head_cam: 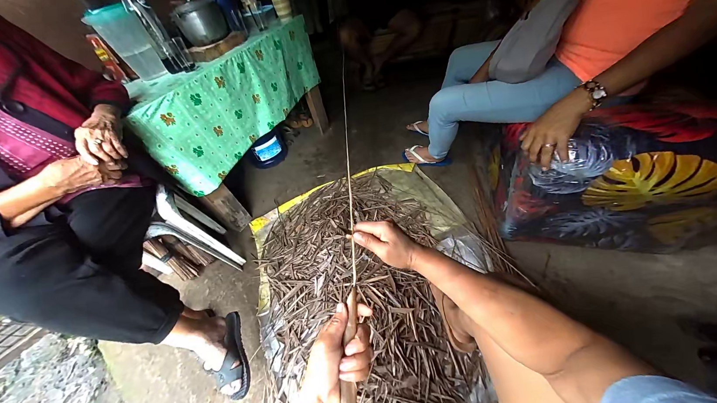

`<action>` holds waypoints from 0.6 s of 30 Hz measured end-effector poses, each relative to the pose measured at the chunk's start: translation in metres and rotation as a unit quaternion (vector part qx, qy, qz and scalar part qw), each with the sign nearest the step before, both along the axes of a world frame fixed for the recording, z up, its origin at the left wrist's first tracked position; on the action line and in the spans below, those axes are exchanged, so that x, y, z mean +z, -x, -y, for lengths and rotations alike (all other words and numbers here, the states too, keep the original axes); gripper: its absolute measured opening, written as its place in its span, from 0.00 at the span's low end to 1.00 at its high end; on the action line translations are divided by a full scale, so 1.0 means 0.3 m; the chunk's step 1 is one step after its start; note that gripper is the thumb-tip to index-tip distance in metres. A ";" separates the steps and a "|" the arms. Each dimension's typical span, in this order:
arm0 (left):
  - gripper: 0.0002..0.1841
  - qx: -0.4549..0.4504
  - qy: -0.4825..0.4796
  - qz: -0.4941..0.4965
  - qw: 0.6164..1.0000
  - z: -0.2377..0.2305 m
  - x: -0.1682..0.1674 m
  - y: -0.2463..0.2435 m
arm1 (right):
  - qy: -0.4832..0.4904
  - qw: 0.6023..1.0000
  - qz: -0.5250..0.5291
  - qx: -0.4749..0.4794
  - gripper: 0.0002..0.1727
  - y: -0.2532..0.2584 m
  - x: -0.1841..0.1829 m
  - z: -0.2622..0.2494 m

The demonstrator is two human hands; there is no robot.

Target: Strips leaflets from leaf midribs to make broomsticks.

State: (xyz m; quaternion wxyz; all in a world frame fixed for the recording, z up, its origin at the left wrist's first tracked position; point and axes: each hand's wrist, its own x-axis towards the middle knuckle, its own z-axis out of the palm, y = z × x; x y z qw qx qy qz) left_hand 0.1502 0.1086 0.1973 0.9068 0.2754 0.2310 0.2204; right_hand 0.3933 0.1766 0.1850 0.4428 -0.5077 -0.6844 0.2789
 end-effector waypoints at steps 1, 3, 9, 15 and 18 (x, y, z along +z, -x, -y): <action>0.28 -0.004 0.004 0.001 1.000 0.006 0.003 -0.002 | 0.000 1.000 -0.012 -0.017 0.18 -0.010 0.004 -0.008; 0.27 -0.019 0.008 0.001 1.000 0.017 0.009 -0.003 | 0.007 0.998 -0.041 -0.054 0.19 -0.042 0.018 -0.026; 0.27 -0.042 0.004 -0.020 0.999 0.031 0.002 0.000 | 0.036 0.988 -0.113 -0.102 0.20 -0.090 0.005 -0.062; 0.26 -0.067 -0.011 -0.053 0.996 0.047 0.001 0.002 | 0.110 0.963 -0.206 -0.136 0.23 -0.132 0.026 -0.063; 0.26 -0.075 -0.010 -0.056 0.996 0.053 0.005 0.008 | 0.131 0.953 -0.234 -0.144 0.24 -0.139 0.043 -0.046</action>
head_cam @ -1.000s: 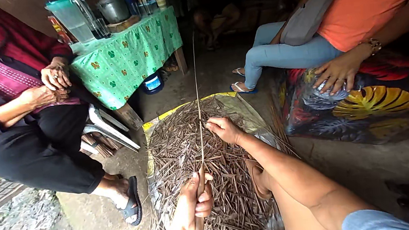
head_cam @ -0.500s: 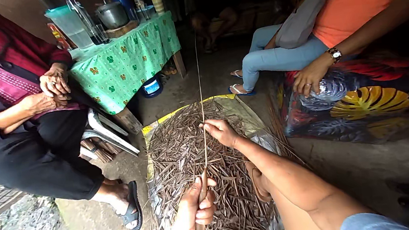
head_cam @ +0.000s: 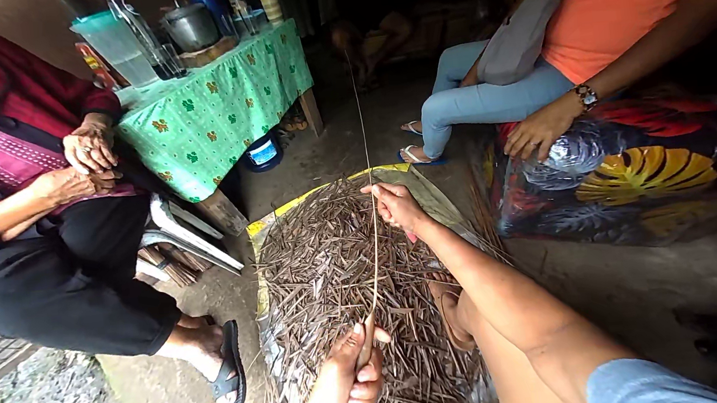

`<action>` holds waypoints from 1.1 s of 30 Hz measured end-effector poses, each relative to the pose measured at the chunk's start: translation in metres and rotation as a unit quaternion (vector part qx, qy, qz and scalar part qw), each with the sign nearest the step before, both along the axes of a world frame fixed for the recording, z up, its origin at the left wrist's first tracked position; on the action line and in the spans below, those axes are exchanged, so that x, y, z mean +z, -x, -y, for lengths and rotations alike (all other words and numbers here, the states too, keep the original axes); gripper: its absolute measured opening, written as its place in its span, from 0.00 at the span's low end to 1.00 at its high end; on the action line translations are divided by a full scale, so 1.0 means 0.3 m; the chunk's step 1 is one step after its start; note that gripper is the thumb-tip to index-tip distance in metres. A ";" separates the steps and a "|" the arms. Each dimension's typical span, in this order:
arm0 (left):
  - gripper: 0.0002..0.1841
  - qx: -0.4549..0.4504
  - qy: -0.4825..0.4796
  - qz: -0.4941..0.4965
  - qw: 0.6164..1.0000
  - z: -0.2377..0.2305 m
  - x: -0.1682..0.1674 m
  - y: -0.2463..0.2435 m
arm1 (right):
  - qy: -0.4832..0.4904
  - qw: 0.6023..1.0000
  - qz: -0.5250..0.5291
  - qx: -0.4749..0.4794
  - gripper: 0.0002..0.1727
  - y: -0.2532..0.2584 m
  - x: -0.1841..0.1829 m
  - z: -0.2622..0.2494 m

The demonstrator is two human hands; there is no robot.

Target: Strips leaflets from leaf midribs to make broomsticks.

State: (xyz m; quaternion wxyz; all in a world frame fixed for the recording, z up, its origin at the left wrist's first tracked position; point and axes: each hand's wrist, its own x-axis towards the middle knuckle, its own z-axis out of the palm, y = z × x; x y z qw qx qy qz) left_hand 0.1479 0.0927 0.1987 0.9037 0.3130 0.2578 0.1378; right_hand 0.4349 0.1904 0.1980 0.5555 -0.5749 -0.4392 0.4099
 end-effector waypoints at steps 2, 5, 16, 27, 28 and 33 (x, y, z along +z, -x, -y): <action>0.26 -0.003 -0.007 -0.008 1.000 0.005 0.008 0.002 | 0.009 1.000 -0.013 -0.005 0.24 -0.002 0.016 0.008; 0.25 -0.009 -0.023 -0.014 1.000 0.008 0.006 0.009 | 0.002 1.000 -0.028 -0.009 0.23 -0.005 0.032 0.004; 0.26 -0.025 -0.044 -0.071 0.996 0.027 -0.005 0.042 | 0.024 0.997 -0.054 -0.051 0.22 -0.072 -0.005 -0.066; 0.28 0.108 -0.097 -0.166 0.975 -0.034 -0.004 -0.005 | 0.094 0.981 0.075 0.150 0.20 0.152 0.004 0.048; 0.27 0.117 -0.107 -0.171 0.972 -0.039 -0.006 -0.012 | 0.103 0.975 0.078 0.181 0.20 0.164 0.016 0.065; 0.25 0.151 -0.143 -0.184 0.961 -0.054 -0.005 -0.048 | 0.057 0.949 0.144 0.274 0.19 0.190 0.008 0.093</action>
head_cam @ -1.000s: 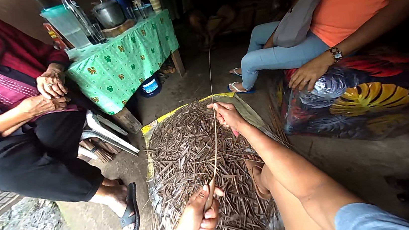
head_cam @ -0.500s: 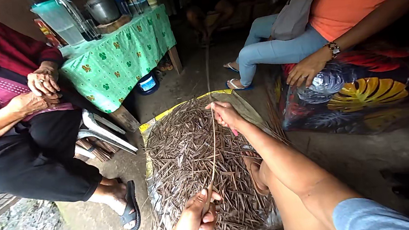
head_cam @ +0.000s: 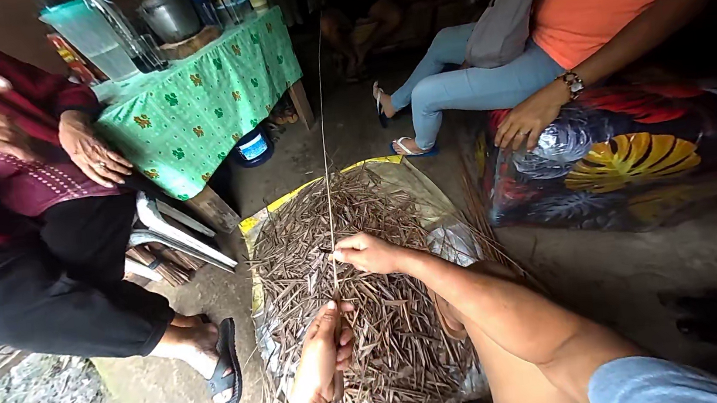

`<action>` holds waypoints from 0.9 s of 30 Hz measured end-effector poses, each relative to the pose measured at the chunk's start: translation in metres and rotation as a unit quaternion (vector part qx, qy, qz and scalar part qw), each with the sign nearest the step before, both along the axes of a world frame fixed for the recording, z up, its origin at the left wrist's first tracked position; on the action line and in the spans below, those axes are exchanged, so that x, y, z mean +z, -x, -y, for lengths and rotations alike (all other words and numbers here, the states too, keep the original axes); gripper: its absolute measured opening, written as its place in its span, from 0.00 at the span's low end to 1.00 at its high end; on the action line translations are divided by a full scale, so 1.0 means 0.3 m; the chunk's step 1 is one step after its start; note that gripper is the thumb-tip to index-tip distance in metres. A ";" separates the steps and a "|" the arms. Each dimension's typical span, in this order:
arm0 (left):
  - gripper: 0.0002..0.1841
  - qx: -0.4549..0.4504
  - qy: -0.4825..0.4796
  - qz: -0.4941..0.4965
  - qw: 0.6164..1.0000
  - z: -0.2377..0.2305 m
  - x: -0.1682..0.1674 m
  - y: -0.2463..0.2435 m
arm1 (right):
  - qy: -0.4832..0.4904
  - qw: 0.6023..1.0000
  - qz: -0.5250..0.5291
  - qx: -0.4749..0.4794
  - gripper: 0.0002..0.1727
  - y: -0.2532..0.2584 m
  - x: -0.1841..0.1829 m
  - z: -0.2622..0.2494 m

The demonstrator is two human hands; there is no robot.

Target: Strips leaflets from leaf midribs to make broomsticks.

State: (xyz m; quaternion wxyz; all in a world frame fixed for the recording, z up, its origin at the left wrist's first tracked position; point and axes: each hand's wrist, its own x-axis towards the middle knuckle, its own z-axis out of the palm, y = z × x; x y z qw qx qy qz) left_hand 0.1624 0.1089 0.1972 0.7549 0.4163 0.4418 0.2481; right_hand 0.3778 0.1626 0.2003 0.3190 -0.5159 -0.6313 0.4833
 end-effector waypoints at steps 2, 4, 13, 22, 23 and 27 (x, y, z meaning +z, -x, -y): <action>0.24 0.010 -0.004 0.004 1.000 0.001 0.003 -0.014 | -0.037 0.998 0.043 -0.003 0.19 -0.012 -0.013 -0.015; 0.23 0.019 -0.008 0.002 1.000 0.000 0.000 -0.026 | -0.046 0.996 0.072 -0.007 0.20 -0.020 -0.014 -0.022; 0.25 -0.035 0.019 0.024 0.999 0.031 0.015 -0.002 | -0.096 0.975 0.111 -0.167 0.20 -0.100 -0.011 -0.075; 0.24 -0.091 -0.005 0.011 0.996 0.043 0.017 0.075 | -0.030 0.956 -0.023 -0.291 0.25 -0.170 -0.005 -0.075; 0.23 -0.095 -0.014 0.009 0.995 0.044 0.013 0.084 | -0.016 0.954 -0.039 -0.298 0.25 -0.177 -0.003 -0.070; 0.20 -0.127 -0.034 -0.006 0.991 0.056 0.006 0.120 | 0.000 0.935 -0.109 -0.338 0.24 -0.214 0.009 -0.068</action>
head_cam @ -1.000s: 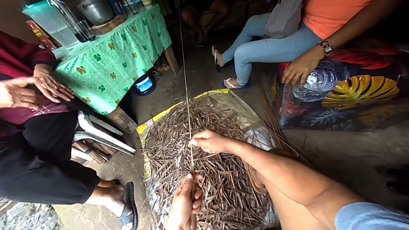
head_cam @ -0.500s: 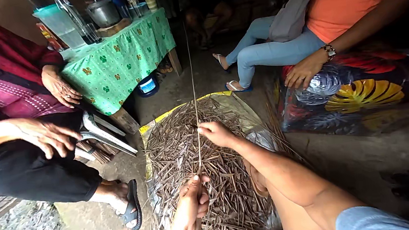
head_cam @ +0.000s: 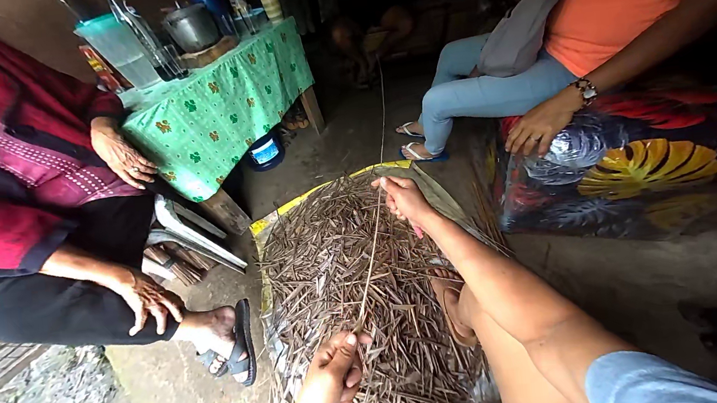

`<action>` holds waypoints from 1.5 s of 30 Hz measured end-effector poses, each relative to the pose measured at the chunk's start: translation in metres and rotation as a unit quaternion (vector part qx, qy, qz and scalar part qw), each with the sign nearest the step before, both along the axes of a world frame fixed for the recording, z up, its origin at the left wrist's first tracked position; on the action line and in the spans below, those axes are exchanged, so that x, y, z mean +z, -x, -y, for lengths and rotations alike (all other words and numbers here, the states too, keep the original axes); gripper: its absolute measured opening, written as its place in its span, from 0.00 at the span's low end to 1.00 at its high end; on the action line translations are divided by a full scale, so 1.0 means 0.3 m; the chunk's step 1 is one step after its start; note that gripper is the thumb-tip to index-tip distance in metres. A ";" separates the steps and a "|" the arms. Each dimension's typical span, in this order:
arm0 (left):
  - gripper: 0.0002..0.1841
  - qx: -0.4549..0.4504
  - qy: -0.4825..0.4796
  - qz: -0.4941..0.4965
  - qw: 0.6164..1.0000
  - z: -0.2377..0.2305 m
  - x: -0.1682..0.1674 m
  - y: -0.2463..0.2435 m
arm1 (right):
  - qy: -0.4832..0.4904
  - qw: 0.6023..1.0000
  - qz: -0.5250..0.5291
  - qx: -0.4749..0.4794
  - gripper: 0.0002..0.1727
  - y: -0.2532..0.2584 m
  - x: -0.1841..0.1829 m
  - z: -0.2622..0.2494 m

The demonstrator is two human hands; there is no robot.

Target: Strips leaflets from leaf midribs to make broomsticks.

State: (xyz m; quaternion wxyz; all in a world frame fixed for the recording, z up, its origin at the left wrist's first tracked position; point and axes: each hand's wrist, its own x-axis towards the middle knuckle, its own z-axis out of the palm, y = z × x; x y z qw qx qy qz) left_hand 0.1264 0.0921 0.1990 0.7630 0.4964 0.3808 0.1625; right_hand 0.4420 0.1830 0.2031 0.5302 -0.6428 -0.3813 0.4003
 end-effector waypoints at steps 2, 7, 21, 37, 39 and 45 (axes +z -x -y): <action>0.20 -0.003 -0.004 -0.004 1.000 0.007 0.001 0.012 | -0.026 0.999 -0.041 -0.012 0.23 -0.030 -0.006 -0.050; 0.19 -0.039 0.004 0.007 0.999 0.017 -0.002 0.045 | -0.031 0.996 -0.070 -0.045 0.22 -0.054 -0.026 -0.092; 0.22 0.035 -0.033 -0.046 0.998 -0.003 0.009 0.101 | -0.029 0.993 -0.114 0.017 0.22 -0.023 -0.006 -0.076; 0.26 0.007 -0.041 -0.008 0.999 -0.017 0.007 0.073 | -0.050 0.997 0.045 0.033 0.23 0.026 -0.015 0.001; 0.25 0.002 -0.036 -0.007 0.999 -0.013 0.012 0.082 | -0.041 0.999 0.022 0.015 0.24 0.013 -0.006 0.013; 0.26 0.012 -0.025 -0.015 1.000 -0.015 0.006 0.103 | -0.054 0.998 -0.027 0.035 0.22 0.040 -0.002 0.006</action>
